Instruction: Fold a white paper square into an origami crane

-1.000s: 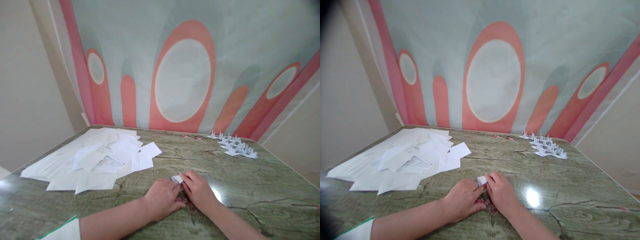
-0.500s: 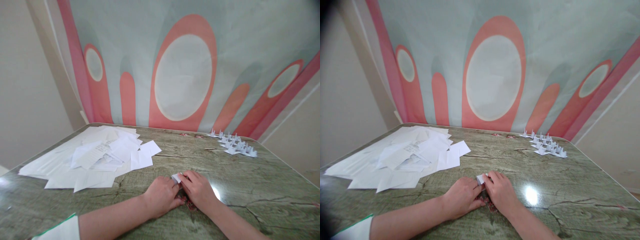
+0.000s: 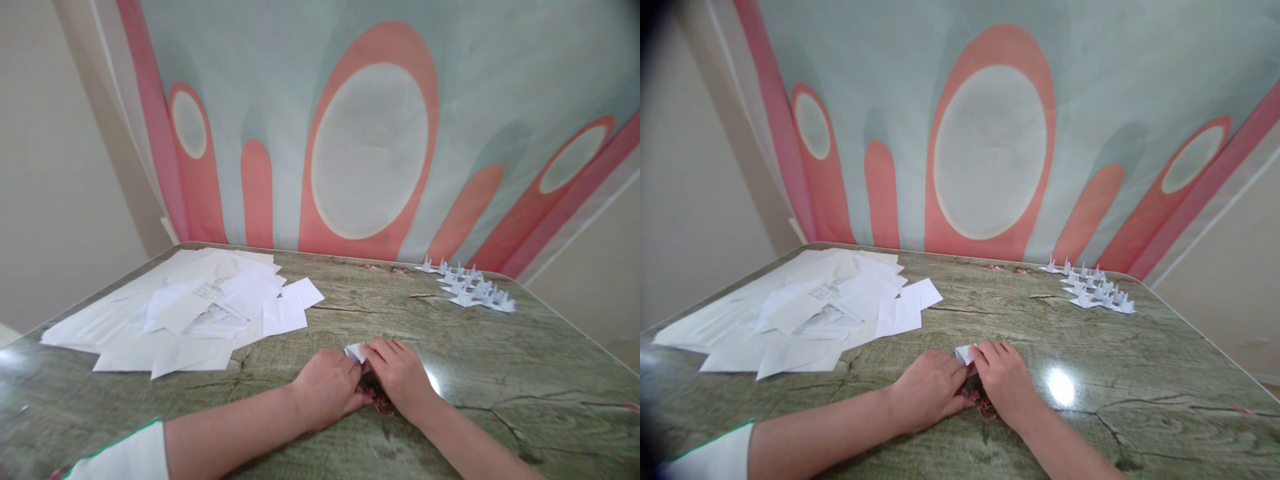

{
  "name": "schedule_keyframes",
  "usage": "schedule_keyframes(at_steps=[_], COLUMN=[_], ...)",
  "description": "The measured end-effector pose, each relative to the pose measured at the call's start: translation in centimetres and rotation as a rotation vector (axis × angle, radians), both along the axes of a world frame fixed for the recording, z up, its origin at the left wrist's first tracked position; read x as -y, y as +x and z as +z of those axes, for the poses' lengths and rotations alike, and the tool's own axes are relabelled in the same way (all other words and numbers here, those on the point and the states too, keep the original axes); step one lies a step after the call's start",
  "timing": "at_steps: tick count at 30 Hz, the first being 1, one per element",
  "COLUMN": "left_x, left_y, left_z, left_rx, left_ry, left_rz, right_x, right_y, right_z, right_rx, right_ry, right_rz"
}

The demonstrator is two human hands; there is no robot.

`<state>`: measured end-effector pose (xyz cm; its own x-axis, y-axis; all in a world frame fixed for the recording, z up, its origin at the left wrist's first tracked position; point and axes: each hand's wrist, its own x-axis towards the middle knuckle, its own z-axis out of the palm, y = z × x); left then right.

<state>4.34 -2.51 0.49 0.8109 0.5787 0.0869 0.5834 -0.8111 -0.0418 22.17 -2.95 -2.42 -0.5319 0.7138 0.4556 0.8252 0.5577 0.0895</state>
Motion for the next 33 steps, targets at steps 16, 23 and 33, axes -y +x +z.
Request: schedule_keyframes(at_steps=[16,23,33], left_x=[-0.5,-1.6,-1.4], left_y=[-1.0,-1.2,-0.8], left_z=[0.3,-0.1,0.5], left_rx=[0.253,0.393,0.263], left_ry=[-0.062,-0.184,-0.175], left_rz=[-0.084,-0.037,-0.025], right_x=[-0.3,0.0,0.4], right_y=[0.2,-0.2,0.5], right_z=[-0.1,0.4,1.5], right_rx=[0.062,0.099,0.097], right_ry=[0.027,-0.017,-0.208], right_rz=[-0.020,-0.042,-0.082])
